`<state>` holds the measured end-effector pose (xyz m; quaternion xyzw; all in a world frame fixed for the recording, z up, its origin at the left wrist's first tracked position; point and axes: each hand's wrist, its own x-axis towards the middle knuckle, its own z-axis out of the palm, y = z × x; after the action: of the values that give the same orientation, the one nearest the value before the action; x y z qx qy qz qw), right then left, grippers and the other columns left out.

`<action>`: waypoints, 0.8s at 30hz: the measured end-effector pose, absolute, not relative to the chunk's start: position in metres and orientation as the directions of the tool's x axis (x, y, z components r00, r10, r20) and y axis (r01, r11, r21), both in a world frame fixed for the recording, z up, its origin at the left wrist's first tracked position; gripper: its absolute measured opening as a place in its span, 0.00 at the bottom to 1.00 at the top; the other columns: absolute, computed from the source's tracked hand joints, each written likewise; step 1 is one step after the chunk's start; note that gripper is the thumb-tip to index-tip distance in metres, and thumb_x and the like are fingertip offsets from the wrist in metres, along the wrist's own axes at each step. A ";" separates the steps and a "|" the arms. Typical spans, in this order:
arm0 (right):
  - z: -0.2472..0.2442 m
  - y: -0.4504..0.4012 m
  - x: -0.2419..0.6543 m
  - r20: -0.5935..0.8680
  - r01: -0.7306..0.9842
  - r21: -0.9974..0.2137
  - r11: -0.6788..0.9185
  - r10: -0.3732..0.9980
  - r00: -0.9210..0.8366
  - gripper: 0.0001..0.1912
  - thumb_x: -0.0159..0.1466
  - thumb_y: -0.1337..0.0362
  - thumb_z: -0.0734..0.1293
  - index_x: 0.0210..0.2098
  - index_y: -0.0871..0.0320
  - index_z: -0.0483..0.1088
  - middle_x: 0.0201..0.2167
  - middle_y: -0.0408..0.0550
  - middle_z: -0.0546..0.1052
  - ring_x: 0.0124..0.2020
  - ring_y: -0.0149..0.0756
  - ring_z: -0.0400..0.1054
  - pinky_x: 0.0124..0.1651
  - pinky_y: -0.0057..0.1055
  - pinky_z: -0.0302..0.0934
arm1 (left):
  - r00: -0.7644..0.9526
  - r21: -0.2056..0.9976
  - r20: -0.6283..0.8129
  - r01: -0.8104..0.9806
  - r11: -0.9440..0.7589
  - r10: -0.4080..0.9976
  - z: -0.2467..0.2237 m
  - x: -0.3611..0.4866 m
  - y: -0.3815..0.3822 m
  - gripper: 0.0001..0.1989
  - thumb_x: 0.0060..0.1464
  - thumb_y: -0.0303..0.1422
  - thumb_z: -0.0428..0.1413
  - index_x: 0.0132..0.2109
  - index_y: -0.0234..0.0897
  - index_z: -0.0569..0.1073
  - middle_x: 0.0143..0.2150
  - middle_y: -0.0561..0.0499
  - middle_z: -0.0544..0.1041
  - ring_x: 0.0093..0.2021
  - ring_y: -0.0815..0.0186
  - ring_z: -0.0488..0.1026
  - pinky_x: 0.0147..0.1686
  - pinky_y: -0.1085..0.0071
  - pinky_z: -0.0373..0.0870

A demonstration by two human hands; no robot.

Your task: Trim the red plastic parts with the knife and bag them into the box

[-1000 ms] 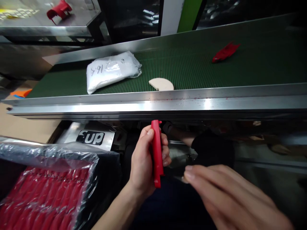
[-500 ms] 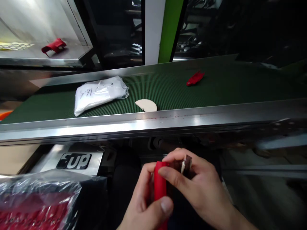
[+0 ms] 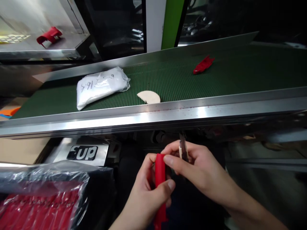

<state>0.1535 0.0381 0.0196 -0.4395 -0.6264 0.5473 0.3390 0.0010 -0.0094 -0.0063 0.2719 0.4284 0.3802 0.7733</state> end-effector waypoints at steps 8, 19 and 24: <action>0.006 0.028 0.164 0.015 0.256 -0.963 0.081 0.968 -0.250 0.14 0.69 0.61 0.63 0.54 0.52 0.66 0.38 0.43 0.76 0.35 0.28 0.73 0.35 0.22 0.68 | 0.357 0.747 -0.434 -0.370 0.552 0.827 -0.007 0.002 -0.009 0.12 0.57 0.35 0.59 0.44 0.40 0.63 0.33 0.57 0.65 0.21 0.79 0.60 0.20 0.79 0.59; 0.008 0.011 0.177 0.512 0.610 -0.428 0.667 0.735 -0.444 0.22 0.62 0.81 0.64 0.55 0.64 0.70 0.44 0.57 0.74 0.43 0.41 0.68 0.42 0.42 0.64 | 0.254 0.775 -0.409 -0.410 0.481 0.876 -0.010 0.000 -0.009 0.13 0.57 0.34 0.59 0.45 0.42 0.63 0.35 0.56 0.67 0.22 0.77 0.64 0.21 0.77 0.60; 0.008 0.013 0.176 0.534 0.632 -0.368 0.682 0.711 -0.457 0.20 0.62 0.80 0.66 0.54 0.66 0.71 0.43 0.58 0.75 0.41 0.43 0.68 0.38 0.42 0.64 | 0.245 0.791 -0.411 -0.383 0.477 0.878 -0.008 0.001 -0.010 0.12 0.57 0.34 0.59 0.44 0.41 0.64 0.34 0.56 0.66 0.22 0.77 0.63 0.21 0.78 0.61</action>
<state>0.1757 0.0127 0.0076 -0.3942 -0.8516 0.0586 0.3404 0.0005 -0.0097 -0.0077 0.2805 0.4410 0.4276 0.7375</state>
